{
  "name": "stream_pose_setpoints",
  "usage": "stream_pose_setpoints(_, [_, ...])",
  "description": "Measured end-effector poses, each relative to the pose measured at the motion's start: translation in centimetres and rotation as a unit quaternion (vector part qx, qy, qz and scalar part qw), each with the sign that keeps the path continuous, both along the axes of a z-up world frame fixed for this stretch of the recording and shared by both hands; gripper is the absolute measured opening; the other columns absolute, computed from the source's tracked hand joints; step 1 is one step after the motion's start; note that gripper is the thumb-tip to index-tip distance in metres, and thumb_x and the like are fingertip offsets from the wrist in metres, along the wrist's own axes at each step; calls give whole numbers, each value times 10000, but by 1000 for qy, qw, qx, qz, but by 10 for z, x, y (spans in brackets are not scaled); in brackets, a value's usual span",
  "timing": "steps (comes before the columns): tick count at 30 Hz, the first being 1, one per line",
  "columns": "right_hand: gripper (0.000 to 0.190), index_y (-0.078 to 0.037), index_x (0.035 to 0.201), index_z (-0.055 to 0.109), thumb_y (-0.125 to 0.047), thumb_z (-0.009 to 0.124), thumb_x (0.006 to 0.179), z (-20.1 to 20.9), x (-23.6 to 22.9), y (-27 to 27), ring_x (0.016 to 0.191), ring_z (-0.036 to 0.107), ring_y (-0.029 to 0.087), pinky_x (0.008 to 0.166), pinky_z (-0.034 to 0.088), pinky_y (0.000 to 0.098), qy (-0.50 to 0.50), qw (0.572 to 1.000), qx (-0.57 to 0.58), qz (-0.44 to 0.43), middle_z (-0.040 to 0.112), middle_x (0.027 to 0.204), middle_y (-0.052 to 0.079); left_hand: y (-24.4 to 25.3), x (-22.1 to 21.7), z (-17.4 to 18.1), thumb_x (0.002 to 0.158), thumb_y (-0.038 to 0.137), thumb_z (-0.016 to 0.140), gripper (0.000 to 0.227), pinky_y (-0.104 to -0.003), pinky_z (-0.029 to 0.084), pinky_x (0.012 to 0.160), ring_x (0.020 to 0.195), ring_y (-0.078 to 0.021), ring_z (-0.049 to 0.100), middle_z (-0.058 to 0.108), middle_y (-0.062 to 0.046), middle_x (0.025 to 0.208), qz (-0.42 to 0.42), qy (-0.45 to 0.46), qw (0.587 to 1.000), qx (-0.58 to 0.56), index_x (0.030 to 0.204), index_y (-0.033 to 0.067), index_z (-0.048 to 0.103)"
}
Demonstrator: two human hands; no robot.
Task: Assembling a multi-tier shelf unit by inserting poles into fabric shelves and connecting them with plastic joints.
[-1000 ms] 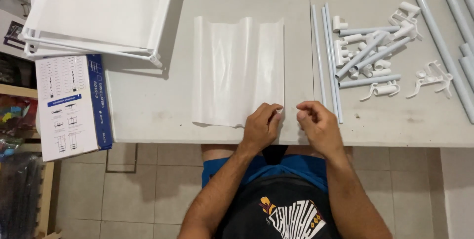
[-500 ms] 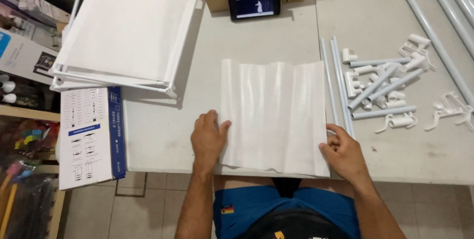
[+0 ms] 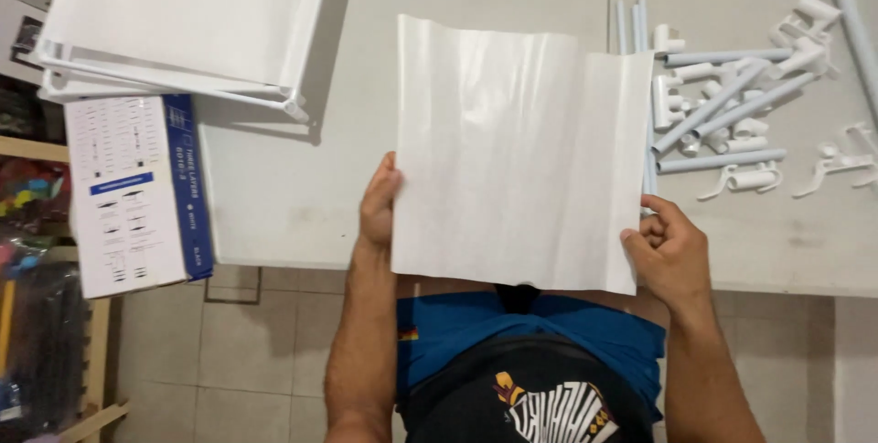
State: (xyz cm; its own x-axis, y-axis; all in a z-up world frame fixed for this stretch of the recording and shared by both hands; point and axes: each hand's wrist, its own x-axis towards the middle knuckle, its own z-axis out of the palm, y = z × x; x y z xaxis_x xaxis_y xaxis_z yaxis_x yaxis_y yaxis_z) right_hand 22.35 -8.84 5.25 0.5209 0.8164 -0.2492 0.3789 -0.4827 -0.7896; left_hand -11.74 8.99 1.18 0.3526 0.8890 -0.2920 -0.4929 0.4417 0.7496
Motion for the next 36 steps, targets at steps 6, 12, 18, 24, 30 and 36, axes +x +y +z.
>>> stream_pose_setpoints(6, [470,3,1359,638,-79,686,899,4,16,-11,702,517,88,687,461,246,-6,1000,26,-3,577,792,1,-1,-5,-10,863,96,746,525,-240,474,547,594,-103,545,618,-3,779,58,195,978,55,1337,61,522])
stream_pose_setpoints(12, [477,30,1387,627,-75,684,924,-7,25,-11,714,496,90,681,449,248,-15,999,31,21,560,802,8,-17,36,43,918,323,666,433,-333,550,852,898,-152,675,707,-17,1057,-49,533,825,179,1294,111,647])
stream_pose_setpoints(18, [477,41,1389,651,-92,702,933,0,21,-16,783,552,135,782,484,286,-74,996,32,46,624,869,43,-12,71,18,831,473,686,394,-466,490,655,864,-281,611,669,-40,874,-170,666,672,275,957,105,621])
stream_pose_setpoints(24, [454,49,1368,661,-84,716,937,2,28,-25,808,563,146,776,489,279,-67,997,45,12,630,912,61,-7,49,23,763,55,552,274,-310,296,522,582,-108,389,391,71,641,-89,388,910,119,681,204,337])
stream_pose_setpoints(30, [404,-16,1317,696,-64,669,917,16,19,-18,713,504,105,669,446,249,-25,999,38,28,585,813,3,-17,10,-7,834,34,607,306,-218,295,562,626,-89,382,479,-2,872,-84,-99,990,48,758,185,352])
stream_pose_setpoints(36, [392,-3,1313,706,-75,681,928,-2,23,-17,799,589,139,754,492,272,-42,997,26,59,673,924,52,-63,64,-45,923,70,695,223,-323,586,709,818,-183,673,637,-142,1170,-80,-159,983,-40,947,136,483])
